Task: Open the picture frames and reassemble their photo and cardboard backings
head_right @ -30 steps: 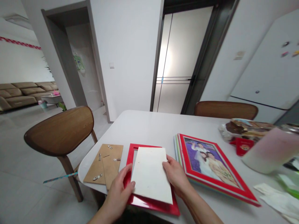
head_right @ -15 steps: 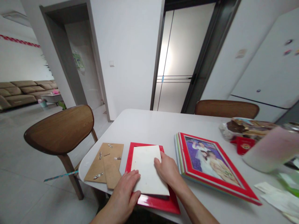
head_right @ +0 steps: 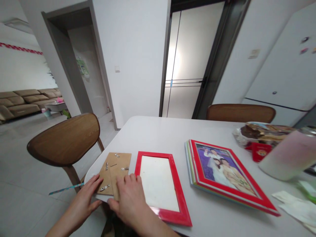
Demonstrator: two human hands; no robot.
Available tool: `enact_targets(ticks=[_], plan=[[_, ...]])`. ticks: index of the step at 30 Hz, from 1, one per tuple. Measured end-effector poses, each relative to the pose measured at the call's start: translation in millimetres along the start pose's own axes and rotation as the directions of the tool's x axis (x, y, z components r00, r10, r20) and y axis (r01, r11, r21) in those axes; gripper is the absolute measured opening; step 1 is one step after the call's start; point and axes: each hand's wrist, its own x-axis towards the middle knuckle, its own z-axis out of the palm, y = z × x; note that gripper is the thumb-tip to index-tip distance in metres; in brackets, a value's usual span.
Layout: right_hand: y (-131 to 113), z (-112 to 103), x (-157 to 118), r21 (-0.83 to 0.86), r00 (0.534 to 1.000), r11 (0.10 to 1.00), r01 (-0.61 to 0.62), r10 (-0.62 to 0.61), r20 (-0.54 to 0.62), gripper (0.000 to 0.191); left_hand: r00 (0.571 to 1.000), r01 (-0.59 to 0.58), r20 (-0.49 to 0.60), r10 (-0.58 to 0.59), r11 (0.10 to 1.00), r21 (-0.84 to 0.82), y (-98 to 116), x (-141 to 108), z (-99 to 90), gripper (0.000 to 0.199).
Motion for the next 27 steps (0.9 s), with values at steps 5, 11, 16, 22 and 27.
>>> enact_targets(ticks=[5,11,16,22,27], plan=[[-10,24,15,0.121,1.000,0.992,-0.027,0.028,-0.005,0.052,0.996,-0.043,-0.077,0.036,0.994,-0.096,-20,-1,5.7,0.046],[8,-13,-4,0.330,0.988,0.944,0.006,0.045,-0.146,0.056,0.977,-0.159,-0.177,0.120,0.960,-0.228,9,0,-9.6,0.035],[50,-55,-51,0.209,0.967,0.976,-0.066,0.114,-0.230,0.049,0.963,-0.270,-0.079,0.258,0.912,-0.309,84,6,-0.3,0.037],[99,-57,-84,0.040,0.951,0.972,-0.232,0.235,-0.199,0.036,0.933,-0.252,0.169,0.317,0.913,-0.320,133,23,26.2,0.041],[110,-39,-82,-0.044,0.961,0.977,-0.210,0.198,-0.194,0.034,0.918,-0.216,0.282,0.278,0.949,-0.230,136,28,26.0,0.033]])
